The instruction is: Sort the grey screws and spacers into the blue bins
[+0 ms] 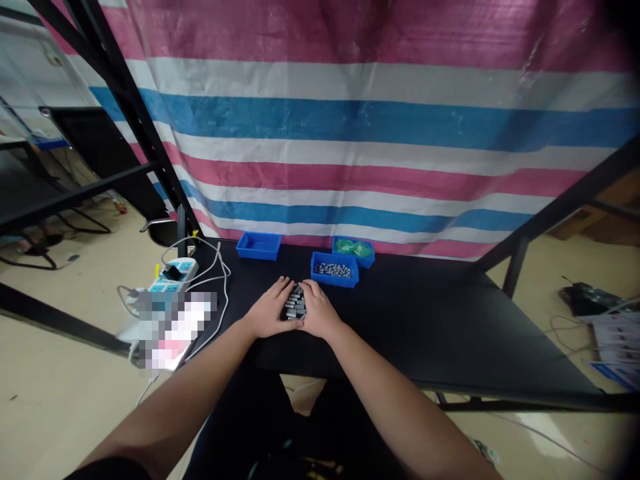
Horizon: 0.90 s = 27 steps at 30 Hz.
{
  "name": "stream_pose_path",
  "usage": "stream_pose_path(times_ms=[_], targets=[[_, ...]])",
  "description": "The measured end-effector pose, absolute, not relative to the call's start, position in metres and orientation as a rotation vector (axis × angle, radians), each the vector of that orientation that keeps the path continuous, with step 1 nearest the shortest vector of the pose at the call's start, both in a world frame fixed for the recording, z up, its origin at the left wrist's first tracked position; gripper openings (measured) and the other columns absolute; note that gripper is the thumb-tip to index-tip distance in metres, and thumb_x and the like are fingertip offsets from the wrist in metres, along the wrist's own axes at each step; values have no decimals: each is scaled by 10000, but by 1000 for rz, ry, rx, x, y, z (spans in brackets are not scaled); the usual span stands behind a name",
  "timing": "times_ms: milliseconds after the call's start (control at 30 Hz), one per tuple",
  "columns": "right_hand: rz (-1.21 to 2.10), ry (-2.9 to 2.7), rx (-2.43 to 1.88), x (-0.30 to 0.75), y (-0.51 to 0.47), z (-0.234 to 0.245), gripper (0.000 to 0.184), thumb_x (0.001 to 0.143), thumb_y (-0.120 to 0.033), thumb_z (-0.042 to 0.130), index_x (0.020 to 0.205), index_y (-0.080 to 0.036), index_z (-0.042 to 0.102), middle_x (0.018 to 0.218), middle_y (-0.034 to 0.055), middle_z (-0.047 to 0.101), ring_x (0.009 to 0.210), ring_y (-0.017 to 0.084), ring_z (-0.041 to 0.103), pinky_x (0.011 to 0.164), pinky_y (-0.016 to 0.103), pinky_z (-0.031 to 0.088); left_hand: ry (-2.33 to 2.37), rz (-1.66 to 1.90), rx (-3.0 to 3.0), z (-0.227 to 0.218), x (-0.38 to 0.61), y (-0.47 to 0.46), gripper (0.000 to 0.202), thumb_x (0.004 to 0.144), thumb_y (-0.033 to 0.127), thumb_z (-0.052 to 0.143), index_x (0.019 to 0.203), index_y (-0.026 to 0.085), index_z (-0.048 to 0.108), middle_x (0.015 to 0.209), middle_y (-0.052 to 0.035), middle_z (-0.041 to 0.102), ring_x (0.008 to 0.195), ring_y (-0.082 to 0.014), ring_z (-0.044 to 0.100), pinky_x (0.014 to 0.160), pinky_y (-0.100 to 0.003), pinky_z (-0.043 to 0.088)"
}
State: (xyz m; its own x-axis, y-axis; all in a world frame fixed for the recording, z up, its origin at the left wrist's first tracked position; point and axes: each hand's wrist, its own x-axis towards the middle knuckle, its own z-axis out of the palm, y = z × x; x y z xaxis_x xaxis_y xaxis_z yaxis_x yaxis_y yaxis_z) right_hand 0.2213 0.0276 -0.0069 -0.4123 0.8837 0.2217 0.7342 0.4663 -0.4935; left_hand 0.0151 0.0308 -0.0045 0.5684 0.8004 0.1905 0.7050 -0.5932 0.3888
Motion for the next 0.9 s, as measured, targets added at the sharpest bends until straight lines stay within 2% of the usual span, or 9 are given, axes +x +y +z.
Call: stream_pose_path(times_ms=[133, 233, 367, 500, 600, 667, 700, 800, 900], targets=[[503, -2314, -1289, 227, 35, -9, 1089, 669, -453, 848, 1558, -91, 332, 1605, 235, 322, 1484, 389, 324, 1236, 539, 287, 1066, 439, 2594, -3, 16, 46, 1275, 696, 828, 663, 1609, 68, 200, 1647, -270, 222, 1550, -394, 186, 1259, -588, 189], [516, -2255, -1238, 230, 34, -11, 1053, 670, -446, 863, 1544, -120, 374, 1562, 223, 408, 1460, 371, 375, 1222, 547, 315, 1011, 496, 2589, -6, 17, 49, 1292, 648, 813, 719, 1604, 90, 236, 1625, -272, 283, 1520, -403, 277, 1236, -575, 278], [536, -2190, -1188, 236, 27, -8, 972, 678, -445, 869, 1505, -166, 441, 1513, 183, 481, 1421, 337, 433, 1199, 522, 357, 1012, 577, 2562, -7, 18, 44, 1209, 646, 772, 758, 1579, 137, 324, 1582, -243, 389, 1479, -388, 372, 1217, -560, 333], [518, -2177, -1177, 246, 18, 2, 920, 697, -452, 857, 1489, -210, 456, 1521, 154, 464, 1419, 331, 429, 1194, 521, 346, 1011, 596, 2511, -5, 17, 41, 1202, 655, 754, 767, 1593, 168, 297, 1624, -209, 333, 1503, -363, 337, 1229, -534, 329], [386, -2054, -1190, 264, 15, 7, 677, 780, -452, 789, 1376, -231, 558, 1423, 140, 520, 1344, 332, 484, 1146, 519, 390, 1077, 611, 2477, -4, 17, 40, 1235, 635, 767, 771, 1597, 163, 287, 1648, -209, 278, 1518, -375, 299, 1232, -536, 321], [204, -1855, -1282, 283, 19, 6, 455, 873, -403, 680, 1284, -220, 613, 1304, 143, 558, 1264, 319, 526, 1112, 515, 413, 1124, 614, 2467, -4, 17, 40, 1254, 623, 781, 767, 1595, 148, 289, 1652, -215, 263, 1520, -380, 292, 1235, -530, 315], [105, -1733, -1354, 294, 22, 4, 404, 900, -385, 633, 1264, -211, 625, 1261, 149, 560, 1234, 316, 536, 1099, 519, 417, 1131, 610, 2467, -3, 17, 40, 1254, 625, 784, 763, 1595, 146, 289, 1647, -213, 277, 1516, -378, 301, 1235, -526, 315], [-55, -1524, -1580, 325, 34, -4, 471, 885, -422, 626, 1302, -204, 624, 1238, 164, 552, 1200, 337, 536, 1064, 557, 421, 1106, 579, 2486, 0, 18, 41, 1212, 646, 775, 755, 1591, 169, 301, 1600, -192, 390, 1477, -368, 379, 1218, -523, 337], [40, -1627, -1672, 342, 44, -10, 549, 839, -453, 671, 1339, -237, 601, 1210, 137, 625, 1134, 335, 583, 1007, 552, 452, 1088, 568, 2510, 1, 19, 41, 1172, 669, 769, 744, 1588, 187, 307, 1569, -179, 444, 1445, -366, 426, 1196, -529, 353]])
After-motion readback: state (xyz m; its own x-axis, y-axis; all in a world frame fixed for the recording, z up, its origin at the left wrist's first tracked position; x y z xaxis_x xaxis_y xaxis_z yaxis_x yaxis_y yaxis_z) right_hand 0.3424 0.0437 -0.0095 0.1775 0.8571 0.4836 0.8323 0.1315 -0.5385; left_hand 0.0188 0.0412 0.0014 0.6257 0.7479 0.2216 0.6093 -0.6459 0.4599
